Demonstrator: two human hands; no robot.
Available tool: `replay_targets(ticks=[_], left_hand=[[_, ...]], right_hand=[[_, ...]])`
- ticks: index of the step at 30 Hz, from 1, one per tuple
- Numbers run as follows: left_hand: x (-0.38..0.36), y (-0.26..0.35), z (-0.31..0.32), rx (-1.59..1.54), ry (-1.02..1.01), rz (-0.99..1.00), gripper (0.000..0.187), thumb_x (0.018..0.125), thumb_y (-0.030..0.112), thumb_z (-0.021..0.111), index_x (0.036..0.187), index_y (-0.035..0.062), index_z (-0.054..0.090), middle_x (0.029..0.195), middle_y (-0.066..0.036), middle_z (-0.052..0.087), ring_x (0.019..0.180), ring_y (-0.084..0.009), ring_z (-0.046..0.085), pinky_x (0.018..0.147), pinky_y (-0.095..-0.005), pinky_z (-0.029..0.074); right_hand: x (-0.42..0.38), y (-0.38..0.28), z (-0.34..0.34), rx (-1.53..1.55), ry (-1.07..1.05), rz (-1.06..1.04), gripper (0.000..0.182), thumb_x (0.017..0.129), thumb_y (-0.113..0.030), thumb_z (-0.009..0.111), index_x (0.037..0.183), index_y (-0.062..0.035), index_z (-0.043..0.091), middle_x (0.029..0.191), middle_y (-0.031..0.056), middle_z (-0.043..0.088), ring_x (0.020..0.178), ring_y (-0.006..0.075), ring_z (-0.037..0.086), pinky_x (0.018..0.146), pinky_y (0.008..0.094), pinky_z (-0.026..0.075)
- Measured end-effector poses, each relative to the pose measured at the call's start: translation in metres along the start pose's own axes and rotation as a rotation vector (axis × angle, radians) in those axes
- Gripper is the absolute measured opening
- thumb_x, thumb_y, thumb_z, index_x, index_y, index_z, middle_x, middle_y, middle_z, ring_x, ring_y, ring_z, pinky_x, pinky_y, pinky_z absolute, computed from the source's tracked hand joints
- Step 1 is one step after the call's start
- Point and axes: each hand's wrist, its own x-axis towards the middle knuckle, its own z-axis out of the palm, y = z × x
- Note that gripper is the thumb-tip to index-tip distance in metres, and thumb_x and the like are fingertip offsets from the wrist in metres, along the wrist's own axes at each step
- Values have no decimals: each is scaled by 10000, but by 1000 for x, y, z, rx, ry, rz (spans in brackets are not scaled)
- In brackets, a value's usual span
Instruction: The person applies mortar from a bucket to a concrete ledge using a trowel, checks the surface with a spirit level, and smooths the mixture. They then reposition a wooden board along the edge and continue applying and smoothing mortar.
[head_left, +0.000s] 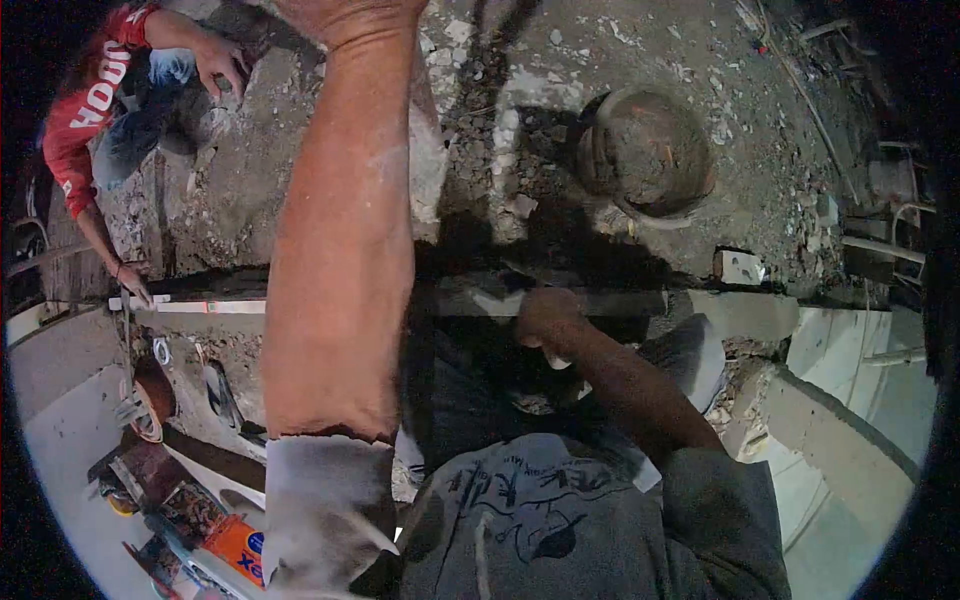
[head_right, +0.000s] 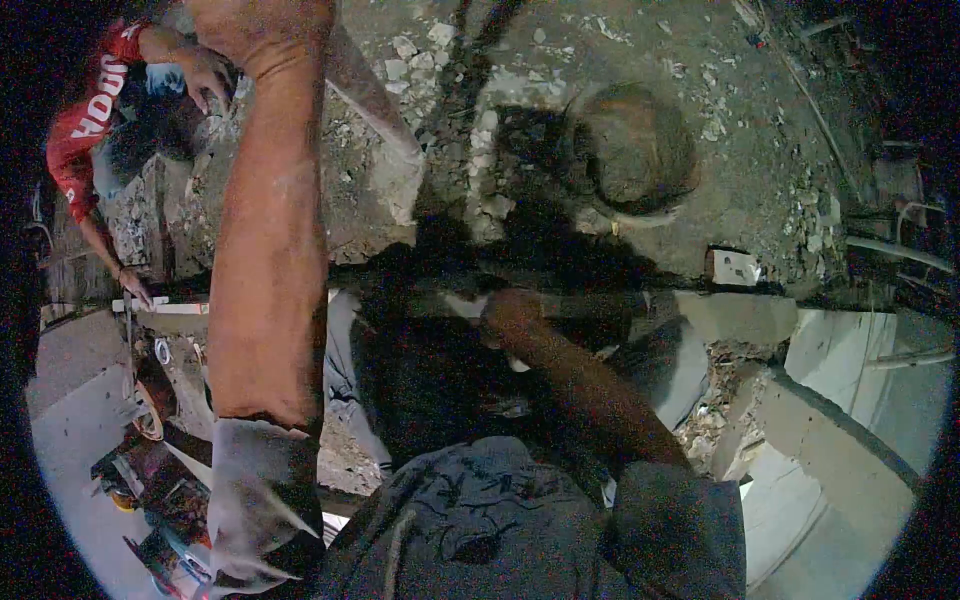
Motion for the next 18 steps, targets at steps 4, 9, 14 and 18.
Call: replay_targets(ticks=[4, 9, 14, 18], left_hand=[[-5, -6, 4, 77, 79, 28, 578, 721, 251, 671, 1110, -115, 450, 968, -275, 589, 897, -396, 594, 789, -418, 464], [0, 4, -3, -95, -31, -47, 568, 723, 250, 673, 1112, -101, 454, 971, -266, 592, 898, -387, 597, 786, -414, 467], [-1, 7, -1, -100, 26, -38, 533, 714, 228, 681, 1089, -88, 473, 949, -255, 600, 885, -384, 603, 781, -407, 467], [2, 9, -3, -115, -15, -116, 526, 704, 226, 691, 1090, -64, 484, 953, -255, 600, 884, -384, 605, 779, -407, 468]], right_hand=[[53, 5, 61, 444, 376, -363, 147, 668, -207, 600, 723, -80, 650, 644, 121, 601, 588, 237, 597, 573, 378, 487], [70, -34, 51, -82, 109, -169, 143, 707, -202, 594, 725, -70, 647, 722, 124, 616, 692, 242, 611, 615, 380, 489], [-3, -37, 13, -264, 302, -360, 230, 754, -225, 592, 826, -8, 618, 781, 139, 629, 733, 268, 624, 619, 400, 489], [-70, -41, -38, -63, -35, -155, 406, 806, -273, 584, 1089, 12, 528, 920, 152, 626, 807, 291, 626, 729, 445, 478]])
